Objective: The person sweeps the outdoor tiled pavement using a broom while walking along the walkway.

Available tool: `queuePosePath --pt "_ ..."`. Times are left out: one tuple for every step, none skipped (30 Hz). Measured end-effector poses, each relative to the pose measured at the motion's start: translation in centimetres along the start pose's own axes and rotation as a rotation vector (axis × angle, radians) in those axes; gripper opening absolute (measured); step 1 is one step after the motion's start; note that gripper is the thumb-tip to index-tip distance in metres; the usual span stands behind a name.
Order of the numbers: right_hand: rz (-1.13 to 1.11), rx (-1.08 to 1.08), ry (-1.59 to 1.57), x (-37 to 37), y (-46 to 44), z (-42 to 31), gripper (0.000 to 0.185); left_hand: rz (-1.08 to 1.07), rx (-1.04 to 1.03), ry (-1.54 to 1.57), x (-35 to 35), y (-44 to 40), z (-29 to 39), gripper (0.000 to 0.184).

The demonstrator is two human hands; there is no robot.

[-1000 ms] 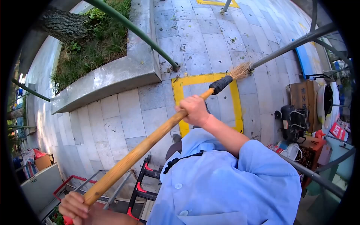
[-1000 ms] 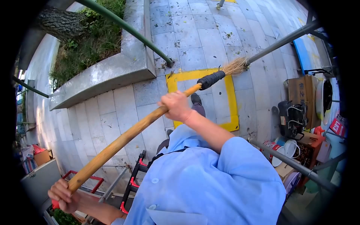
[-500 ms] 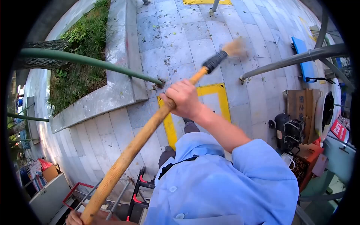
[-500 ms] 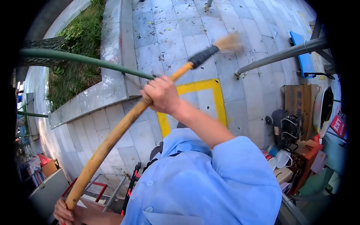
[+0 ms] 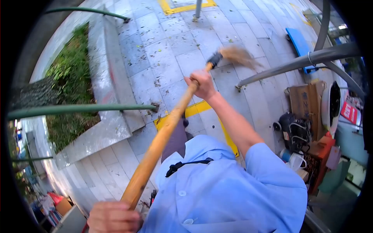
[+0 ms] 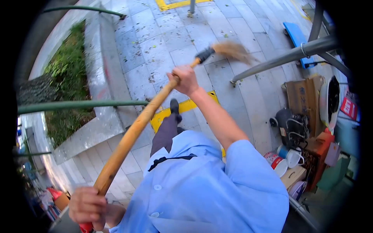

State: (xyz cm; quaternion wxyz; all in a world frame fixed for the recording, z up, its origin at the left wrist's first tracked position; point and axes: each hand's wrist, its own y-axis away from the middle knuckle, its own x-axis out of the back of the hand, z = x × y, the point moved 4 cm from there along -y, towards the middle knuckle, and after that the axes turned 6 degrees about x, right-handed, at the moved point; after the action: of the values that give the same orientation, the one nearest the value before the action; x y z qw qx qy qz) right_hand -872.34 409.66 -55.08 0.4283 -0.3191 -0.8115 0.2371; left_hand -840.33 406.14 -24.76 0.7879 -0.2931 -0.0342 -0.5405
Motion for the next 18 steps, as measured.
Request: queuePosePath --pt "0.042 0.053 0.012 0.7 -2.3 0.0 0.026 -0.122 0.008 -0.011 1.1 -1.1 0.1 0.01" --pt "0.048 0.033 0.034 1.2 -4.1 -0.4 0.026 -0.143 -0.121 0.059 3.2 -1.4 -0.2 0.013" --pt "0.071 0.077 0.045 1.8 -6.0 -1.2 0.026 -0.158 -0.252 0.13 5.1 -1.6 -0.7 0.017" --pt "0.09 0.127 0.058 2.2 -7.4 -1.6 0.025 0.084 -0.329 0.183 6.4 -1.8 -1.6 0.022" --pt "0.088 0.113 0.08 2.5 -8.1 -1.7 0.025 0.328 -0.393 0.239 7.9 -1.3 -2.7 0.028" --pt "0.029 0.06 0.143 2.5 -8.9 -1.6 0.024 0.464 -0.29 0.352 10.7 0.2 -4.3 0.014" --pt "-0.03 0.009 0.201 2.3 -9.6 -1.2 0.023 0.6 -0.179 0.46 14.2 1.5 -6.6 0.013" --pt "-0.059 -0.043 0.227 1.8 -9.4 -0.1 0.021 0.679 -0.045 0.521 16.7 1.5 -9.5 0.018" --pt "-0.067 -0.061 0.232 1.8 -9.0 1.0 0.021 0.654 0.015 0.495 17.6 -0.6 -12.2 0.016" --pt "-0.084 -0.139 0.273 2.0 -8.5 2.4 0.021 0.509 0.057 0.547 16.9 -4.1 -14.7 0.016" --pt "-0.098 -0.206 0.316 2.2 -8.1 4.1 0.022 0.483 0.107 0.535 17.0 -7.1 -17.3 0.015" --pt "-0.048 -0.25 0.326 2.5 -7.4 6.1 0.023 0.351 0.13 0.579 16.7 -10.5 -19.7 0.012" --pt "-0.051 -0.276 0.327 2.6 -6.6 7.6 0.023 0.328 0.161 0.557 16.0 -13.9 -21.7 0.011" --pt "-0.01 -0.334 0.338 2.9 -6.1 9.5 0.024 0.225 0.207 0.618 14.1 -18.4 -22.7 0.011" --pt "0.033 -0.389 0.351 3.3 -6.1 11.4 0.026 0.136 0.233 0.595 13.0 -21.5 -23.9 0.015" --pt "0.057 -0.43 0.389 3.6 -6.5 12.9 0.027 0.046 0.257 0.604 12.4 -24.1 -24.8 0.016" --pt "0.058 -0.443 0.392 3.4 -6.7 14.6 0.027 0.081 0.248 0.52 10.0 -27.3 -24.1 0.009" --pt "0.096 -0.452 0.346 2.9 -6.6 16.2 0.028 0.039 0.232 0.453 8.5 -28.9 -23.2 0.007"
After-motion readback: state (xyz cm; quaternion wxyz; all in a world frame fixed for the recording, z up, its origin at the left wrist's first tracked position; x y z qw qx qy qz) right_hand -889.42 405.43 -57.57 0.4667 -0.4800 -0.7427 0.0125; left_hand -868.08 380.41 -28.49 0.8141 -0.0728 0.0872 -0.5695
